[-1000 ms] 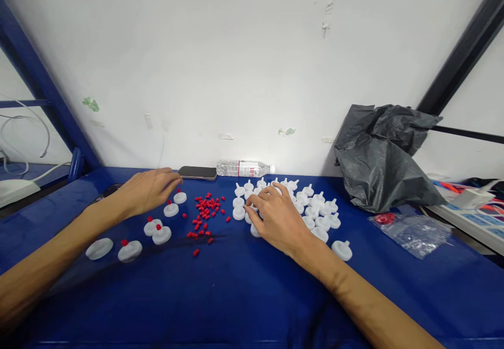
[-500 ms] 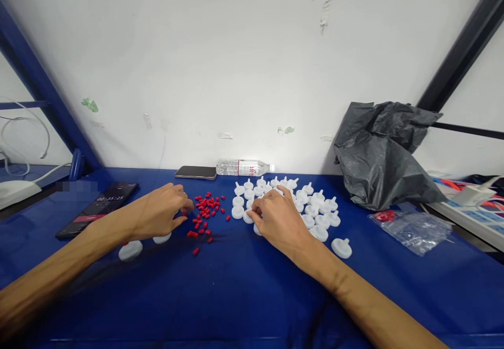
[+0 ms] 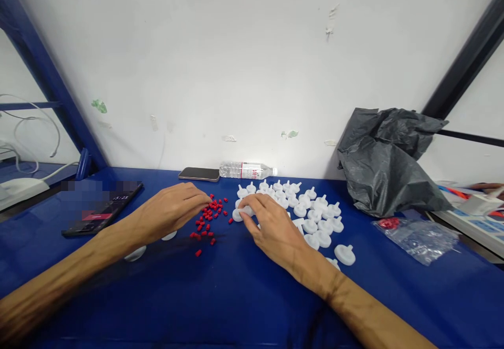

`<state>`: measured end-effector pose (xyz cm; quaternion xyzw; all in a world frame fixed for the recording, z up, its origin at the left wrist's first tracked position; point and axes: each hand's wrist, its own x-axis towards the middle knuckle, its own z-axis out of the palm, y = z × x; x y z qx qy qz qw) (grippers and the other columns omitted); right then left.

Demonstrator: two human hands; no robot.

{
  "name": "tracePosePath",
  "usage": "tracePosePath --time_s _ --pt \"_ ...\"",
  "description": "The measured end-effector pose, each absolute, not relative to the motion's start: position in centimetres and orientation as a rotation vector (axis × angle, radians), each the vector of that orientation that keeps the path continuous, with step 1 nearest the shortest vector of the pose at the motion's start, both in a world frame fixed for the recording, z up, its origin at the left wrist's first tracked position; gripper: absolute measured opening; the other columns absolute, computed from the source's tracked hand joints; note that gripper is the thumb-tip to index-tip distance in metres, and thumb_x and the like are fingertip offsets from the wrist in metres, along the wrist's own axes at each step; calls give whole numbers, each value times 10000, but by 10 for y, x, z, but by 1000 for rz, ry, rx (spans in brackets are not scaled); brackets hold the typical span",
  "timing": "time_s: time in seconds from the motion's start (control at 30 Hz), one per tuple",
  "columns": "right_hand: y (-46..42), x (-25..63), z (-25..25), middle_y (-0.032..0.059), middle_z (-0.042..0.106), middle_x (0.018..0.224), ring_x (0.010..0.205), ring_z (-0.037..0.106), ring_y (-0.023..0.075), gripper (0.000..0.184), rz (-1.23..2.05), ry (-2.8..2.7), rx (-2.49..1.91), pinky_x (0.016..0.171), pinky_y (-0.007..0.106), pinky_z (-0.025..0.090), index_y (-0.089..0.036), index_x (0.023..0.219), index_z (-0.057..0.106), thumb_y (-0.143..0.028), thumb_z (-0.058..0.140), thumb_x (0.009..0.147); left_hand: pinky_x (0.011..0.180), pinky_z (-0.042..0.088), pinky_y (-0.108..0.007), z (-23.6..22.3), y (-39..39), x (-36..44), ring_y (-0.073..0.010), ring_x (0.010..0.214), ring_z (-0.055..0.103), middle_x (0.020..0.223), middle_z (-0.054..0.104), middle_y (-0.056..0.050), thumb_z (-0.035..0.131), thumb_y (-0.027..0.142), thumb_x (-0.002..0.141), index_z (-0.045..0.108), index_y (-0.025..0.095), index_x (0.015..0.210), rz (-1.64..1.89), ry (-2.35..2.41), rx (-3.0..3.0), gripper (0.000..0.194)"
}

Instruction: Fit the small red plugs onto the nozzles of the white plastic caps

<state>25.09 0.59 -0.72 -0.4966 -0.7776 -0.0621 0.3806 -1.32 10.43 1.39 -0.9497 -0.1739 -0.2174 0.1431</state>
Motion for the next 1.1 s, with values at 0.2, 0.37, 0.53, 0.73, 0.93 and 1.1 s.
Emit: tracePosePath --time_s 0.2,0.37,0.53,0.73,0.93,1.1 --pt "3 251 -14 27 754 1010 867 760 216 281 -162 -2055 -1209 799 370 662 -290 1240 614 -368 694 982 688 528 -291 -9 83 10 -179 843 716 1000 786 -69 531 213 1082 697 208 1194 -1036 -311 -2685 200" --pt "0 249 -15 12 752 974 845 760 219 352 -210 -2097 -1156 780 382 660 -289 1218 604 -396 777 930 577 461 -243 -17 78 12 -141 765 707 1013 783 -37 540 197 1074 679 239 1223 -1026 -305 -2753 208" --pt "0 250 -17 11 774 1081 921 791 222 354 -140 -2067 -1148 792 371 678 -346 1291 560 -417 711 978 598 491 -224 -23 77 11 -144 812 735 1047 776 -41 542 148 1048 667 243 1231 -1024 -367 -2807 241" --pt "0 251 -17 14 746 1095 907 786 219 338 -130 -2056 -1158 750 358 674 -343 1295 546 -416 685 996 522 430 -209 -22 71 13 -104 692 689 1080 772 -30 538 68 999 664 258 1259 -1060 -455 -2789 346" --pt "0 249 -14 10 732 1077 877 778 213 342 -146 -2066 -1162 739 348 665 -328 1267 559 -395 721 973 480 387 -221 -22 69 14 -89 616 641 1067 763 -14 561 66 980 675 267 1244 -1073 -473 -2775 351" --pt "-1 248 -13 5 721 1045 808 761 200 305 -167 -2073 -1166 691 335 643 -304 1200 558 -374 735 963 447 365 -220 -25 70 16 -73 549 595 1034 758 -27 532 154 1047 693 241 1208 -1150 -503 -2754 244"
